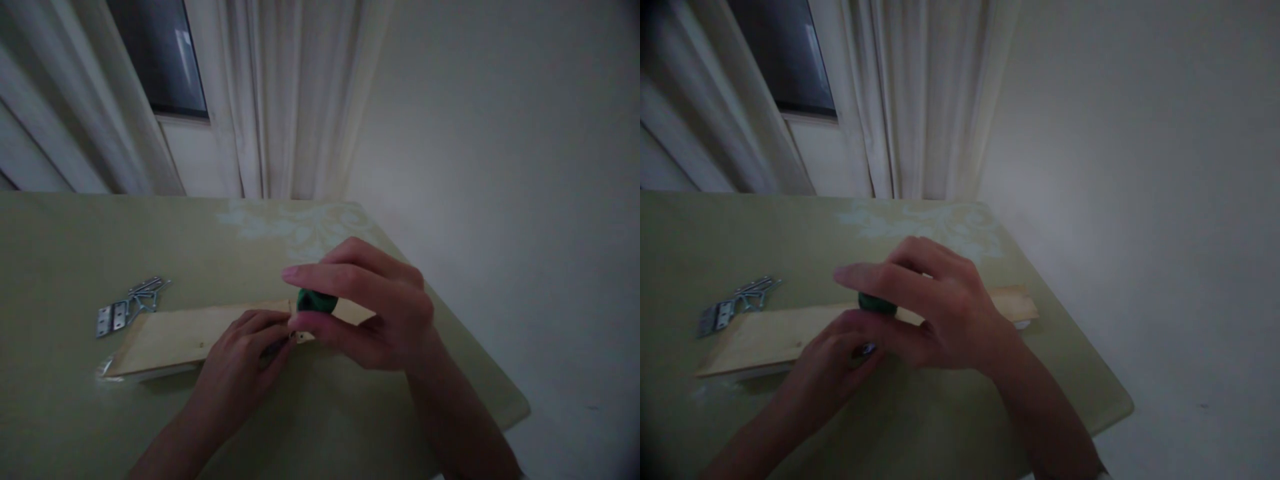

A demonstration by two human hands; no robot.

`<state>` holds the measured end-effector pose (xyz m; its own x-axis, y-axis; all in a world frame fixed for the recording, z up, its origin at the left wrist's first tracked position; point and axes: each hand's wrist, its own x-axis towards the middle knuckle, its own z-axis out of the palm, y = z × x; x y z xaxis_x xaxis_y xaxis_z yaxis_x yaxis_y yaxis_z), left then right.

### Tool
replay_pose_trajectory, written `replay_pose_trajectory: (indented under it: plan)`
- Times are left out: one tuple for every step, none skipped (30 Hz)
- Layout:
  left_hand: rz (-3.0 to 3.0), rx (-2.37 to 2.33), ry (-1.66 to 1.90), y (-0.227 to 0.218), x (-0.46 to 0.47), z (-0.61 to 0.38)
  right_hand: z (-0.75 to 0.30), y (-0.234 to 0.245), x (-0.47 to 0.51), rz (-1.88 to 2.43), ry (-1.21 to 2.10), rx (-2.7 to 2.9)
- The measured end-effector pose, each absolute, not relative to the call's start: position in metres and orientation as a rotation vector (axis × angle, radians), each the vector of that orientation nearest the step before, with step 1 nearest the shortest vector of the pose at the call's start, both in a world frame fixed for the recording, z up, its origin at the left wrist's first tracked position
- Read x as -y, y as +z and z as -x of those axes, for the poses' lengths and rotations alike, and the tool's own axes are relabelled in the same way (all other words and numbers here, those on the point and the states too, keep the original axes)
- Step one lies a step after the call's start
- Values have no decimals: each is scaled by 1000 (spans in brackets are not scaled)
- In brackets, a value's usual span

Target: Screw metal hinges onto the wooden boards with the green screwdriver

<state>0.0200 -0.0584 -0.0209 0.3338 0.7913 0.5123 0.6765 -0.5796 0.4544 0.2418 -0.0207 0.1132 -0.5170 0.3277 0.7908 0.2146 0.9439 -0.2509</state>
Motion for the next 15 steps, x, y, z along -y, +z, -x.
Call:
replay_pose_trajectory:
  plan:
    - [-2436,-1343,1059,-21,58,-19,-242,112,20,399,109,2133]
    - [-2440,-1331,1036,-22,58,-18,-241,111,20,398,104,2141]
    - [-2446,-1319,1013,-22,58,-17,-241,110,19,381,138,2153]
    - [-2452,-1308,992,-23,58,-16,-240,109,18,348,193,2155]
    - [-2460,-1304,979,-23,58,-15,-240,107,16,310,236,2138]
    - [-2471,-1303,976,-24,58,-15,-239,106,15,290,243,2114]
    - [-2483,-1305,979,-24,58,-15,-238,105,14,295,216,2092]
    - [-2495,-1309,992,-24,58,-15,-238,105,13,301,176,2078]
    - [-2507,-1312,1004,-25,58,-15,-238,104,12,299,150,2073]
    - [-2519,-1312,1003,-25,57,-14,-237,104,12,289,152,2080]
    - [-2532,-1309,992,-25,57,-14,-237,105,12,278,178,2091]
    - [-2547,-1303,972,-25,56,-13,-237,105,12,260,216,2099]
    - [-2562,-1296,948,-26,56,-12,-236,105,13,239,252,2095]
    - [-2578,-1288,929,-26,55,-11,-236,105,13,227,271,2084]
    - [-2593,-1281,916,-27,55,-10,-235,105,13,225,265,2068]
